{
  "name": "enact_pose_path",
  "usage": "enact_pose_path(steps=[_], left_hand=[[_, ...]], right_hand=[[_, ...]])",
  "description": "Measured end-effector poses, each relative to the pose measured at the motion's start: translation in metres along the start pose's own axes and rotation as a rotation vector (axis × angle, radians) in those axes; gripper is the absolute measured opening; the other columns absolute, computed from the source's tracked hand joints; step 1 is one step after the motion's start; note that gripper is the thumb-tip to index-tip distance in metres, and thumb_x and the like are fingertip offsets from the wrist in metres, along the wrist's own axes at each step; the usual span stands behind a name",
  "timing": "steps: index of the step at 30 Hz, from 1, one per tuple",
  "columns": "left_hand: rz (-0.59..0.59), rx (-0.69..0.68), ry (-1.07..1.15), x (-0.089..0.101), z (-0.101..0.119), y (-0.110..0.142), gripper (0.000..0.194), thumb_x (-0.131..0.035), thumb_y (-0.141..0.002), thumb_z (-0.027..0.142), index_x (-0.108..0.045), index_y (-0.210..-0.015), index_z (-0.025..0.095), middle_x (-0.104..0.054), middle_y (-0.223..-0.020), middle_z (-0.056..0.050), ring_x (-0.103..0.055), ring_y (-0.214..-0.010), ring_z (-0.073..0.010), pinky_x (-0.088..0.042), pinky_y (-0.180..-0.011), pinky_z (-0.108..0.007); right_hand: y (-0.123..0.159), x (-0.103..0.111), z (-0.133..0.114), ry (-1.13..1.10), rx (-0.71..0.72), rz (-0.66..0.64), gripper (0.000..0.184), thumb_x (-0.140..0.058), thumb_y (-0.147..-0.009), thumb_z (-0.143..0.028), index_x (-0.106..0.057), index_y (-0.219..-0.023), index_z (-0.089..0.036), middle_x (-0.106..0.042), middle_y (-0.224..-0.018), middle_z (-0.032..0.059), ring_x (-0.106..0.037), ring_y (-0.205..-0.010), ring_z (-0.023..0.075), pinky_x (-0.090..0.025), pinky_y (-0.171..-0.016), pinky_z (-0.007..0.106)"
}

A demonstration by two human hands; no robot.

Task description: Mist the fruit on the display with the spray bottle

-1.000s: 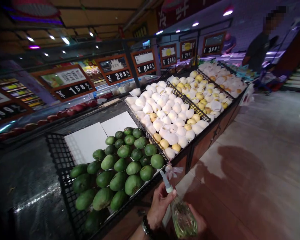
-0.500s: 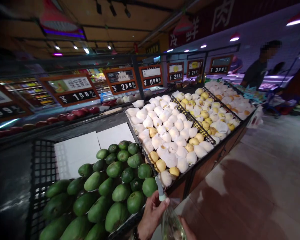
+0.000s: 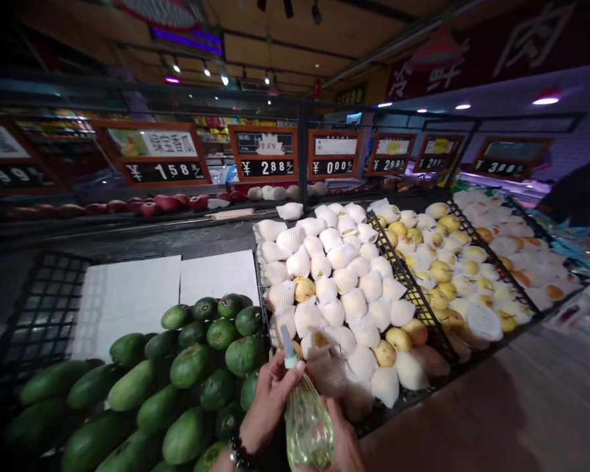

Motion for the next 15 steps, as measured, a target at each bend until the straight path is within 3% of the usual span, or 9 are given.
enact_pose_path(steps=[4, 8, 11, 15], left_hand=[[-0.012, -0.055, 0.028, -0.015, 0.029, -0.038, 0.043, -0.088, -0.095, 0.058, -0.078, -0.116, 0.021, -0.078, -0.109, -0.005, -0.069, -0.098, -0.0212, -0.056, -0.09, -0.031], [-0.061, -0.044, 0.111, -0.033, 0.04, -0.057, 0.046, -0.089, -0.095, 0.057, -0.074, -0.12, 0.022, -0.079, -0.115, -0.005, -0.075, -0.101, -0.0226, -0.061, -0.094, -0.036], [-0.032, -0.037, 0.06, -0.043, 0.034, -0.056, 0.044, -0.087, -0.095, 0.059, -0.074, -0.109, 0.019, -0.077, -0.101, -0.004, -0.073, -0.092, -0.0223, -0.059, -0.083, -0.034], [0.021, -0.075, -0.042, -0.059, 0.017, -0.039, 0.044, -0.085, -0.097, 0.06, -0.075, -0.109, 0.019, -0.075, -0.099, -0.004, -0.066, -0.095, -0.0218, -0.054, -0.086, -0.033]], right_hand=[[-0.02, 0.017, -0.043, -0.01, 0.088, -0.025, 0.084, -0.09, -0.065, -0.043, -0.069, -0.144, -0.025, -0.081, -0.128, 0.0127, -0.074, -0.123, 0.0447, -0.065, -0.105, 0.052], [-0.03, 0.029, -0.069, -0.079, 0.157, -0.05, 0.085, -0.085, -0.071, -0.044, -0.063, -0.148, -0.02, -0.079, -0.135, 0.0152, -0.073, -0.127, 0.0426, -0.062, -0.11, 0.052], [-0.029, 0.034, -0.073, -0.111, 0.172, -0.119, 0.083, -0.086, -0.073, -0.044, -0.061, -0.149, -0.021, -0.079, -0.135, 0.0153, -0.075, -0.126, 0.0421, -0.062, -0.108, 0.051], [-0.015, 0.052, -0.051, -0.101, 0.135, -0.124, 0.085, -0.086, -0.07, -0.044, -0.063, -0.149, -0.022, -0.078, -0.137, 0.0148, -0.073, -0.128, 0.0427, -0.059, -0.112, 0.052]])
Point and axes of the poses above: each hand's wrist, its own y-axis away from the middle knuckle, its own x-axis out of the back of the hand, z = x × y, the point moved 7 cm from there along -y, towards the middle knuckle
